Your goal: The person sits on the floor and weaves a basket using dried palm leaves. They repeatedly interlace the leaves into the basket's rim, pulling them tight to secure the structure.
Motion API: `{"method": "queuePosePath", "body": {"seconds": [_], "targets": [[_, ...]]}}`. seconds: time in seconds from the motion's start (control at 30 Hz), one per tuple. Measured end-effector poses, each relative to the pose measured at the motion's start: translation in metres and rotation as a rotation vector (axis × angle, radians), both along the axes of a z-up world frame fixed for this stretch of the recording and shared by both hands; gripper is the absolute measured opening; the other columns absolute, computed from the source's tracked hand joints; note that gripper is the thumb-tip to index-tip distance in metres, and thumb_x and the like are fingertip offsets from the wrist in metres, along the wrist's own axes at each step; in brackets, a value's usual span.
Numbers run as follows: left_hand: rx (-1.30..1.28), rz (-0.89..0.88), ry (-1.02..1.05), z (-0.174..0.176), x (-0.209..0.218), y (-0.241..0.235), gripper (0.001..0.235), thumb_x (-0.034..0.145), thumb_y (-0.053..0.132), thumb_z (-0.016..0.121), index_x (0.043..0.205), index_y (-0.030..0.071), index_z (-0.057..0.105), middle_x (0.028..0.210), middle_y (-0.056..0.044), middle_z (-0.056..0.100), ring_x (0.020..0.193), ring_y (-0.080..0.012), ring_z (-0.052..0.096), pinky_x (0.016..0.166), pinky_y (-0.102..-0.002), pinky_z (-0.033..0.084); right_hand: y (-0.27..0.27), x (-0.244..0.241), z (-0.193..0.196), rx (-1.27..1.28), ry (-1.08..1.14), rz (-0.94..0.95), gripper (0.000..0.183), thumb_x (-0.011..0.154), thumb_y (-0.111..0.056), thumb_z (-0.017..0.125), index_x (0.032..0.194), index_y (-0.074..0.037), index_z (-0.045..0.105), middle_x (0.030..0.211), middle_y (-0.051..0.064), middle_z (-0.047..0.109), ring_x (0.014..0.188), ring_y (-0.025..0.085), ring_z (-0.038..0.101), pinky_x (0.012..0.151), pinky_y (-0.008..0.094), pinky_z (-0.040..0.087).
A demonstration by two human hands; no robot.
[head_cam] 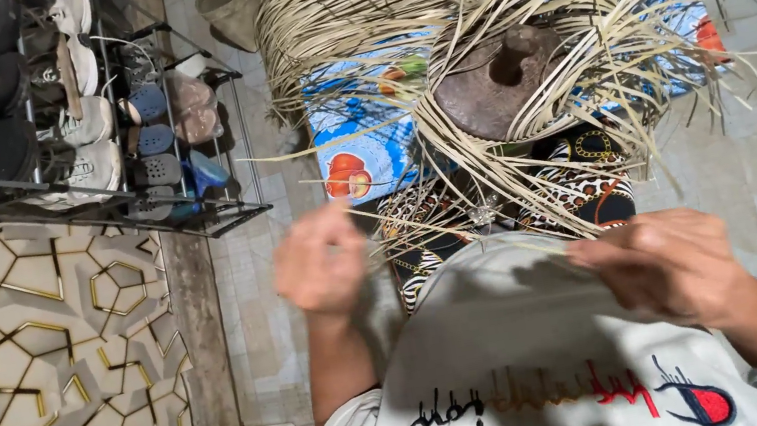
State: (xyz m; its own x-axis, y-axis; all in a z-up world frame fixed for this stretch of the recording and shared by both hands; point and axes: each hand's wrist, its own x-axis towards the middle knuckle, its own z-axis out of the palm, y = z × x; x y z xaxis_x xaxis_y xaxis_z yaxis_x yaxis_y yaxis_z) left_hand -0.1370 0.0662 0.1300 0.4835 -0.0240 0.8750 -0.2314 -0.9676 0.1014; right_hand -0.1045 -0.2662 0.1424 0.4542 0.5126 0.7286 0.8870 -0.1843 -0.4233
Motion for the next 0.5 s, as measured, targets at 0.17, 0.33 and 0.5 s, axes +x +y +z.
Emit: {"method": "queuePosePath", "body": {"seconds": [0.17, 0.33, 0.5], "targets": [[0.022, 0.023, -0.106, -0.014, 0.009, 0.086, 0.014, 0.099, -0.009, 0.059, 0.096, -0.004, 0.072, 0.087, -0.017, 0.077, 0.067, -0.0216, 0.072, 0.055, -0.029, 0.060, -0.041, -0.006, -0.016, -0.018, -0.060, -0.189, 0.010, 0.091, 0.007, 0.067, 0.094, 0.001, 0.074, 0.077, 0.011, 0.069, 0.057, 0.020, 0.061, 0.053, 0.032, 0.047], [-0.025, 0.251, -0.135, -0.021, -0.009, 0.148, 0.019, 0.103, -0.004, 0.061, 0.096, -0.003, 0.079, 0.084, -0.013, 0.077, 0.057, -0.0135, 0.058, 0.045, -0.026, 0.042, -0.092, -0.020, -0.041, 0.010, 0.035, -0.310, 0.010, 0.089, 0.013, 0.076, 0.095, 0.012, 0.069, 0.083, 0.023, 0.072, 0.074, 0.030, 0.072, 0.061, 0.032, 0.052], [-0.250, 0.175, -0.189, -0.026, -0.025, 0.202, 0.017, 0.110, -0.005, 0.058, 0.110, -0.007, 0.075, 0.077, -0.014, 0.071, 0.057, -0.0180, 0.062, 0.043, -0.028, 0.052, -0.147, -0.043, -0.112, 0.078, 0.405, -0.580, 0.002, 0.117, 0.010, 0.060, 0.116, 0.011, 0.062, 0.112, 0.025, 0.067, 0.091, 0.026, 0.063, 0.077, 0.029, 0.047]]}}
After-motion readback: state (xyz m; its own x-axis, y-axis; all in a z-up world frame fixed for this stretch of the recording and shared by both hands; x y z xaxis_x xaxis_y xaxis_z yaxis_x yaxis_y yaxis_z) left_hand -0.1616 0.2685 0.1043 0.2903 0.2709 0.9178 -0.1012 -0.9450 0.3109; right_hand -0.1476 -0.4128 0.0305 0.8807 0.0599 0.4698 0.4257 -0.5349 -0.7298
